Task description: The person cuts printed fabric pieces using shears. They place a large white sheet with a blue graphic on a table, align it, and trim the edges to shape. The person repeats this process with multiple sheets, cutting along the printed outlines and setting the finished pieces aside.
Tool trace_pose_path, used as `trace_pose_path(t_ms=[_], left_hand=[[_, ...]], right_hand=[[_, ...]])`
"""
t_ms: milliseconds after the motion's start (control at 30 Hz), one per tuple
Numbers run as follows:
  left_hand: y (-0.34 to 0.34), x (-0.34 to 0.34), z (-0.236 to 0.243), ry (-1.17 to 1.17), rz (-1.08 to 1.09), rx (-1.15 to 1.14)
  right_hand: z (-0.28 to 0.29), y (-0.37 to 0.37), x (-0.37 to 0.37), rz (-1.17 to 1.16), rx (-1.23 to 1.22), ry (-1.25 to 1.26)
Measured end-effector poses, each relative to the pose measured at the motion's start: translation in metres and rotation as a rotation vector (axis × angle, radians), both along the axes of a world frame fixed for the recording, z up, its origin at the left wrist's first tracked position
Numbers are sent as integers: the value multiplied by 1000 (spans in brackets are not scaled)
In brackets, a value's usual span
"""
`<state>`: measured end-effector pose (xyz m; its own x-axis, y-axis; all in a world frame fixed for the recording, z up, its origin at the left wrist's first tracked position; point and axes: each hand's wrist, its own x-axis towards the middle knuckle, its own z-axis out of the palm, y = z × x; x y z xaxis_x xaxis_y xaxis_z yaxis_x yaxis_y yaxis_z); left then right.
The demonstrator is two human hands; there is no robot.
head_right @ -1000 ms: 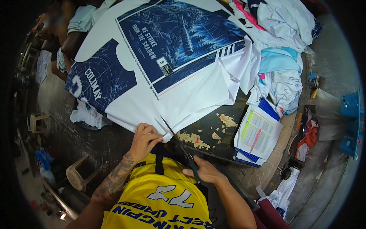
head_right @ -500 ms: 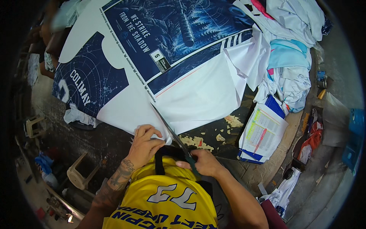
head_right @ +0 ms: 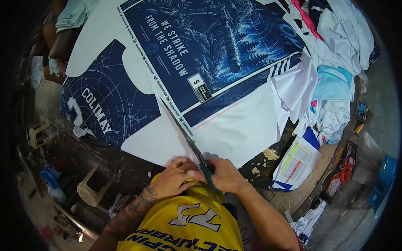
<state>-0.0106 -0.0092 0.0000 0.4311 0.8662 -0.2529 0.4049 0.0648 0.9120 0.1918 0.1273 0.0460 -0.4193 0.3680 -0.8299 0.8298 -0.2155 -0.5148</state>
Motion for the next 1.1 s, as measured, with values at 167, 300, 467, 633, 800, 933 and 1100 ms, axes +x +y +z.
trace_pose_path(t_ms=[167,300,467,633,800,933,1100], left_hand=[[12,-15,-9,-97,-88,-46],[30,-27,-15,-260,-161,-102],[64,-48,-14,-483,-192,-493],[92,-63,-19,-319,-391,-573],[105,-65,-43,-567,-435,-667],[115,-57,-61,-586,-616,-812],[125,-49,-75,-615,-773,-784]], right_hand=[[2,33,-41,-23,-10,6],[1,57,-73,16,-1,-44],[-4,79,-108,-27,-55,-64],[-6,108,-143,65,-10,-101],[-6,139,-181,21,-57,-84],[-4,162,-213,20,-95,-109],[-8,191,-255,-7,-98,-99]])
